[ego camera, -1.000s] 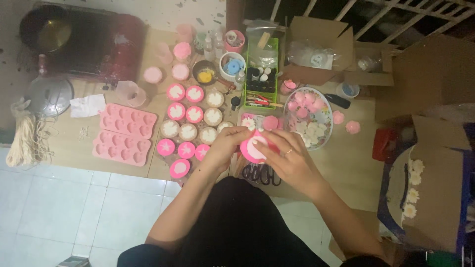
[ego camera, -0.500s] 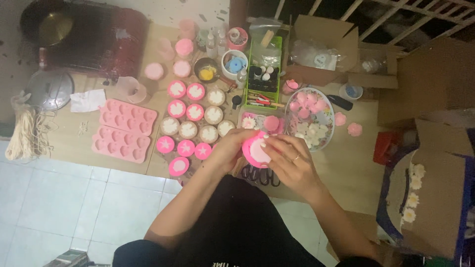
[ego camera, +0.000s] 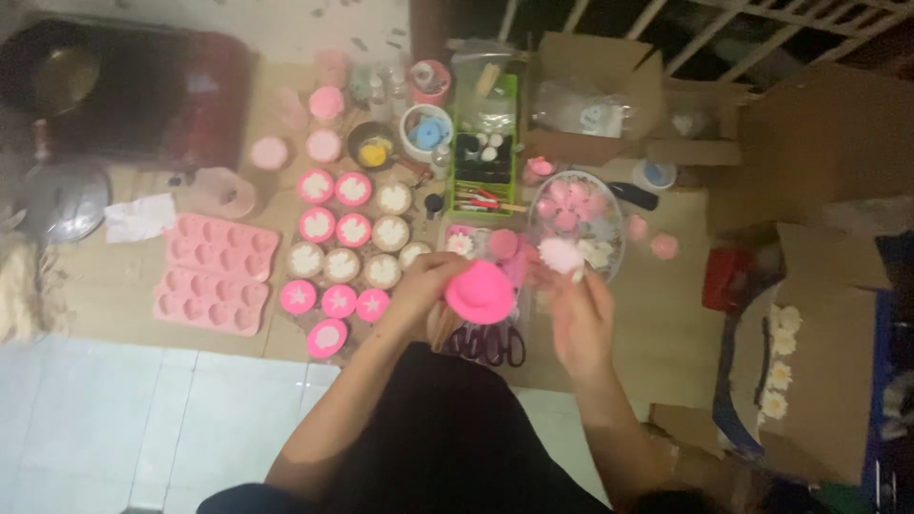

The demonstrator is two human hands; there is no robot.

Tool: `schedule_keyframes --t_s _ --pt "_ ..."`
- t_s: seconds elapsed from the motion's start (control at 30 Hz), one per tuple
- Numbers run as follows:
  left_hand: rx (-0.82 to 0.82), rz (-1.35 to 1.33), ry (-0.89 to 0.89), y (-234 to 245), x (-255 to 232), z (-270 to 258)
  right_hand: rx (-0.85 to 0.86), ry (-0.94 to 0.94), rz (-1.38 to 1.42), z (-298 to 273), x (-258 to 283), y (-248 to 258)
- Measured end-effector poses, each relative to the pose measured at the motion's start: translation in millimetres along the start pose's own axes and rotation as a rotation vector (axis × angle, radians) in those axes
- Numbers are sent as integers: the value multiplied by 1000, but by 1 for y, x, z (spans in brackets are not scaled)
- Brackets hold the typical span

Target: Removing wax flowers from silicone molds and assembling them.

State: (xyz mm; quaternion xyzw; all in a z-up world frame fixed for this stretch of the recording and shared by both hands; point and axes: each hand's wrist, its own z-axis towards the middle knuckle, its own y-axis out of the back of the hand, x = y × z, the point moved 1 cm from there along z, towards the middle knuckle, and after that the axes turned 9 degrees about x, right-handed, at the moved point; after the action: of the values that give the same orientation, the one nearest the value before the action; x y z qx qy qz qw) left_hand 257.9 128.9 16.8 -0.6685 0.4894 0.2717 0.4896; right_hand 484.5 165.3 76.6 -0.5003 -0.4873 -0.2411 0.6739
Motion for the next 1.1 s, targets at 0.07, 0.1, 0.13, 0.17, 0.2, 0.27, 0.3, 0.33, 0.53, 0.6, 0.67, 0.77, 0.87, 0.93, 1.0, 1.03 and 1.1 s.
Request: schedule_keyframes --t_s 0.07,0.1,0.13,0.17,0.2,0.27,0.3,0.33,0.53,0.6,0.67,0.77,0.87,0.93,1.0,1.03,1.1 --pt "-23 72 15 14 5 0 -46 -137 234 9 -4 17" --pt "-61 142 26 23 8 -1 -78 -278 477 13 -7 25" --pt "-52 144 32 34 15 -2 -89 -273 477 15 -4 27" --pt "-94 95 79 46 23 -3 -104 -322 500 16 -3 29" --pt "-139 44 128 58 32 -6 -119 -375 523 16 -2 30" --pt "-196 -6 173 87 57 -11 -118 -372 553 23 -5 37" --pt "-260 -56 210 102 69 -14 -106 -372 583 27 -6 39" --pt "-256 -54 215 121 90 -15 -112 -370 584 33 -25 62" --pt "-587 661 374 231 195 -58 -539 -432 526 72 -219 287" --pt "-587 412 322 257 219 -78 -651 -446 394 79 -252 334" --pt "-568 393 306 266 231 -91 -667 -468 327 92 -242 325" --pt "-516 403 365 261 231 -104 -673 -498 211 111 -241 321" --pt "-455 445 497 254 229 -107 -620 -499 123 128 -251 320" --pt "-427 454 555 250 226 -105 -579 -491 83 138 -255 317" --pt "-434 541 590 244 221 -104 -546 -494 22 144 -257 314" --pt "-439 539 592 248 228 -102 -542 -498 23 147 -262 318" --pt "-377 727 472 255 242 -102 -515 -441 -36 152 -271 326"
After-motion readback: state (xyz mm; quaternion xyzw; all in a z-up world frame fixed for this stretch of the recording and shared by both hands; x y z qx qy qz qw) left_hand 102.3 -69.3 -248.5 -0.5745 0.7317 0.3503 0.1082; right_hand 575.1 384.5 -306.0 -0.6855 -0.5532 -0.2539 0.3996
